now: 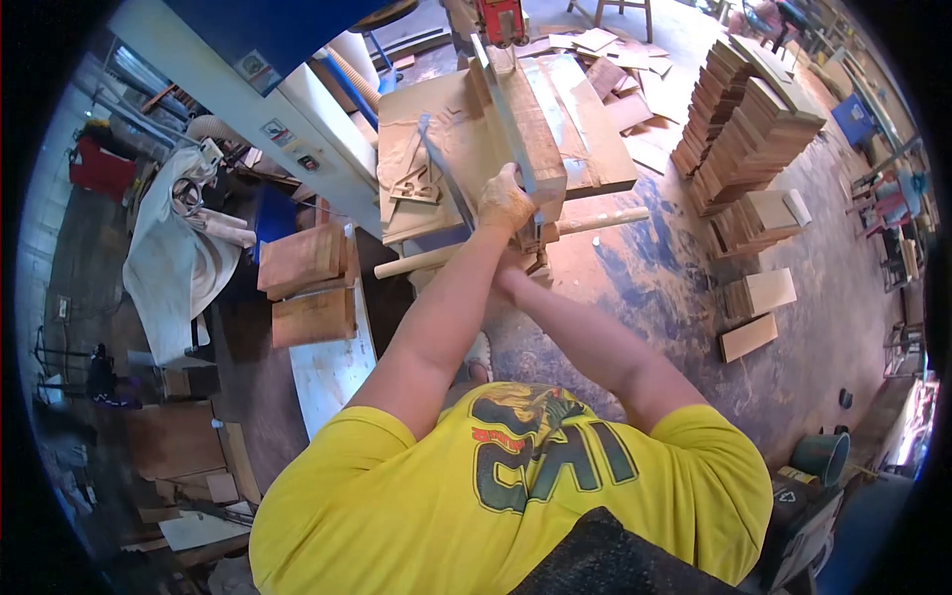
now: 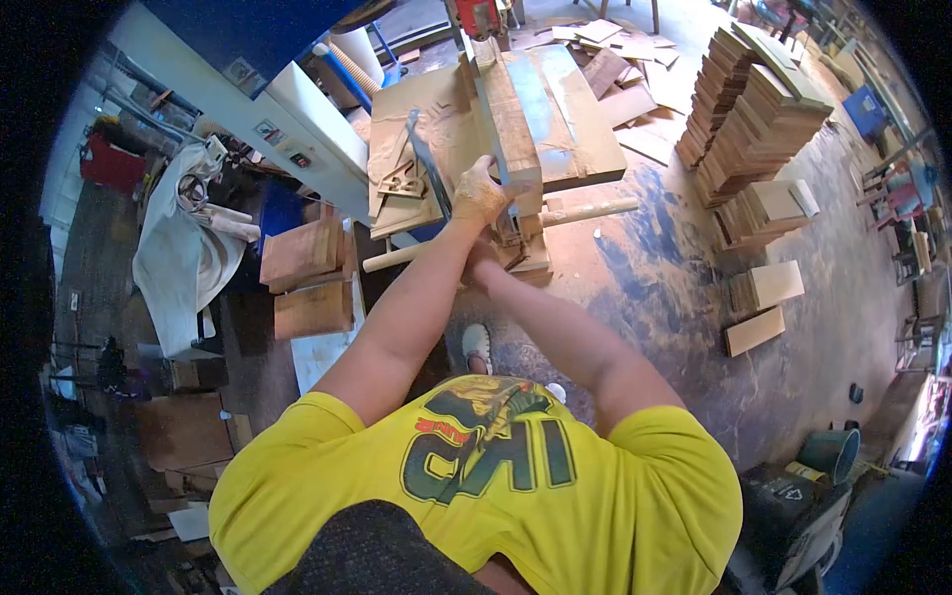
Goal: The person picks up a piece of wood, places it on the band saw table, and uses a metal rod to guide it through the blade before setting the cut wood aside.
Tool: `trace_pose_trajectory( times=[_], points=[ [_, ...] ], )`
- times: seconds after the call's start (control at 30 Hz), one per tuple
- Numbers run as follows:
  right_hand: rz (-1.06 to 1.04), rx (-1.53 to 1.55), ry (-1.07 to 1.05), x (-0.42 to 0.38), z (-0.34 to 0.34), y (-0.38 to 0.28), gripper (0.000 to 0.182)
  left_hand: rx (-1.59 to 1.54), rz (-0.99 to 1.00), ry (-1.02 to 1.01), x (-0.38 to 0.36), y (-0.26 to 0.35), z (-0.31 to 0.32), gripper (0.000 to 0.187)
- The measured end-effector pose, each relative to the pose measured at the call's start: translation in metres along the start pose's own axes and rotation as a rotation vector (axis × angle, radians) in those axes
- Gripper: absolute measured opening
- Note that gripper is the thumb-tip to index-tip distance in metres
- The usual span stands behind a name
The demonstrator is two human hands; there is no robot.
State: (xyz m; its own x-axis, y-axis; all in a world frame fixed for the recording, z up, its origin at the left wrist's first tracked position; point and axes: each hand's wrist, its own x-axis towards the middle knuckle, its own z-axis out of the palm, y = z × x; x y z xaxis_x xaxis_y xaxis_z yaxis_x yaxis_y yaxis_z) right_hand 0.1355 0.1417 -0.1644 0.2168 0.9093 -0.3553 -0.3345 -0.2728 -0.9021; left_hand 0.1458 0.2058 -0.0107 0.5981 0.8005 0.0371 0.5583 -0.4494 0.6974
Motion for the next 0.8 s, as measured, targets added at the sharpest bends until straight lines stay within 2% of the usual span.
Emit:
trace_pose_trajectory(
  times=[0.07, 0.1, 0.13, 0.23, 0.33, 0.4, 0.5, 0.6, 0.7, 0.8],
  points=[
    [-0.329, -0.607, 0.014, -0.087, -0.033, 0.001, 0.056, 0.003, -0.007, -0.005, 0.001, 0.000, 0.002, 0.093],
    [-0.474, -0.778, 0.127, -0.139, -0.042, -0.002, 0.061, 0.025, -0.009, 0.005, 0.004, -0.003, 0.004, 0.091],
    [-0.377, -0.623, 0.009, -0.185, -0.057, -0.008, 0.068, 0.048, -0.009, 0.014, 0.007, -0.004, 0.006, 0.088],
    [-0.241, -0.649, 0.016, -0.285, -0.110, 0.040, 0.070, -0.098, 0.011, 0.007, 0.006, -0.007, 0.008, 0.084],
    [-0.149, -0.510, 0.111, -0.364, -0.126, 0.056, 0.068, -0.083, 0.014, -0.005, 0.004, -0.004, 0.006, 0.082],
    [-0.048, -0.425, 0.319, -0.400, -0.121, 0.039, 0.068, -0.031, 0.052, 0.027, 0.010, -0.011, 0.014, 0.083],
    [-0.095, -0.466, 0.362, -0.401, -0.121, 0.023, 0.061, 0.053, 0.068, 0.117, 0.019, -0.028, 0.025, 0.092],
    [-0.090, -0.529, 0.367, -0.379, -0.109, -0.002, 0.052, 0.057, 0.042, 0.072, 0.018, -0.024, 0.021, 0.091],
    [-0.242, -0.530, 0.332, -0.359, -0.096, -0.007, 0.048, 0.074, 0.073, 0.099, 0.017, -0.023, 0.021, 0.090],
    [-0.140, -0.484, 0.338, -0.357, -0.087, -0.013, 0.048, 0.070, 0.085, 0.128, 0.023, -0.033, 0.029, 0.091]
  ],
)
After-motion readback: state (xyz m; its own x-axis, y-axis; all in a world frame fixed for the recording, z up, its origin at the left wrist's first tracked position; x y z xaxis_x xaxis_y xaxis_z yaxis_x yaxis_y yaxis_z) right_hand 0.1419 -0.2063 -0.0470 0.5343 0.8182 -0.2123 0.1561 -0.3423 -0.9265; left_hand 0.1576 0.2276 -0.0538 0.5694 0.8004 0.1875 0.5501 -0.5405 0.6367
